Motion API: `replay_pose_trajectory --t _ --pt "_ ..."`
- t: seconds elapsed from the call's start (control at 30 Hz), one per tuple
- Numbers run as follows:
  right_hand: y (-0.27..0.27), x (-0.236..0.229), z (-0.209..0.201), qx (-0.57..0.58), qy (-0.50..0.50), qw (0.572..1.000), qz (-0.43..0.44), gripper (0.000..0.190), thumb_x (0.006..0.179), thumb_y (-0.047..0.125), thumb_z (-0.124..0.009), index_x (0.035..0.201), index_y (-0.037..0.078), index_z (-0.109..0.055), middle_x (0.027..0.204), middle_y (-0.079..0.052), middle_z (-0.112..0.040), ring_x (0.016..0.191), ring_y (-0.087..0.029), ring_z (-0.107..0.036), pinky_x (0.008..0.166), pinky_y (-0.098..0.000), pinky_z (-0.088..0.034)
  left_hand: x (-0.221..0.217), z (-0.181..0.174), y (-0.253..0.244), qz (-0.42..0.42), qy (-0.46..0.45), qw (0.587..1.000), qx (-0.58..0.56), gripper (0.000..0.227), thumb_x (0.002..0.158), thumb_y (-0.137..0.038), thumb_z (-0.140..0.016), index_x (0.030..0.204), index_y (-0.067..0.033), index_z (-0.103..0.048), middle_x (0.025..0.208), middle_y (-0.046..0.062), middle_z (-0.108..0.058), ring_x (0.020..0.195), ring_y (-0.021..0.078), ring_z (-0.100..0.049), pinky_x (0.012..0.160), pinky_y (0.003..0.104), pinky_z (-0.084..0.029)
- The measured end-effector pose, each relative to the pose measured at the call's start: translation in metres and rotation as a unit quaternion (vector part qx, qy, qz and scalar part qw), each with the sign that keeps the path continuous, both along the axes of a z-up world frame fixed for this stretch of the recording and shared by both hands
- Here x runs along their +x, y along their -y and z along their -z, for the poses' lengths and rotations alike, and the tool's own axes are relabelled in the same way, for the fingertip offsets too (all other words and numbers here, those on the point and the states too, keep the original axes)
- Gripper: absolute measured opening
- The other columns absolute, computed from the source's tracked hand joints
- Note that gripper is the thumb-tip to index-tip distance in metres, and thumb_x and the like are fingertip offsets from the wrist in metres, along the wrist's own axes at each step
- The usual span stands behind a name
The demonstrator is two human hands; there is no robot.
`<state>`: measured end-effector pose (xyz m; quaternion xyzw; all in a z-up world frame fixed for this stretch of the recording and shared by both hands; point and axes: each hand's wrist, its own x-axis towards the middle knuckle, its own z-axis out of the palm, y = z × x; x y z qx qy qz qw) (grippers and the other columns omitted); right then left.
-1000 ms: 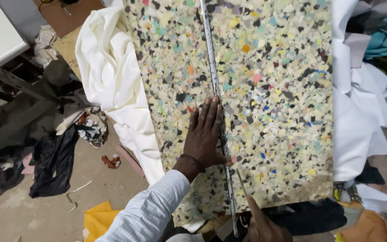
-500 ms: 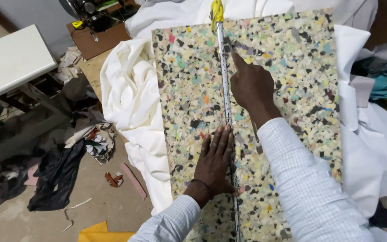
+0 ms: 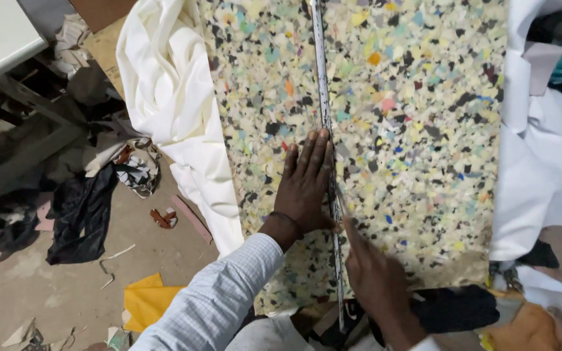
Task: The person measures a piece of multicolored speckled fabric using a tape measure and a metal ruler, marking it with a pen. They then use a utility knife to cut the fabric along the marked line. The person also measures a wooden plank and a dark foam sheet.
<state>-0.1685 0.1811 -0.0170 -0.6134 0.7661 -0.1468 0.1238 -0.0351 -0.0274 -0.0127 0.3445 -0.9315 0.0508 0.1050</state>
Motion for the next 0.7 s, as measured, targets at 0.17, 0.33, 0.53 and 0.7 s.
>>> replay_pose_trajectory --t 0.17,0.33,0.53,0.7 --pt "-0.178 0.021 0.122 0.181 -0.098 0.978 0.022 0.081 0.11 0.031 -0.063 0.182 0.051 -0.032 0.082 0.009 -0.082 0.044 -0.017 -0.04 0.049 -0.0413 -0.038 0.002 0.0 0.002 0.013 0.006 1.0 0.021 0.203 0.049 -0.108 -0.108 0.187 0.0002 -0.007 0.196 0.02 0.002 0.183 0.0417 0.001 0.149 0.062 0.0" --pt "-0.19 0.034 0.081 0.047 -0.116 0.991 0.054 0.069 0.109 0.026 -0.069 0.175 0.038 -0.053 0.091 0.006 -0.088 0.052 -0.011 -0.061 0.05 -0.0361 -0.041 0.001 -0.003 0.0 0.003 0.024 0.999 0.032 0.202 0.052 -0.109 -0.107 0.188 -0.0006 -0.004 0.196 0.02 0.004 0.183 0.0423 0.003 0.148 0.061 0.0" --pt "-0.051 0.024 0.041 -0.15 -0.042 0.988 0.005 0.075 0.111 0.011 -0.067 0.182 0.022 -0.047 0.085 -0.006 -0.076 0.057 -0.023 -0.051 0.052 -0.0438 -0.04 0.003 -0.008 -0.001 0.006 0.033 0.999 0.031 0.196 0.06 -0.112 -0.102 0.188 0.0005 -0.006 0.196 0.022 0.003 0.182 0.0441 0.003 0.148 0.064 0.0" --pt "-0.066 0.034 0.061 -0.118 -0.004 0.993 0.022 0.08 0.11 0.014 -0.068 0.184 0.026 -0.041 0.108 -0.013 -0.086 0.065 -0.031 -0.068 0.056 -0.0457 -0.049 0.001 -0.019 -0.004 0.008 0.039 0.999 0.032 0.172 0.08 -0.097 -0.098 0.188 0.0004 -0.007 0.195 0.022 0.003 0.182 0.0436 0.001 0.149 0.062 0.0"
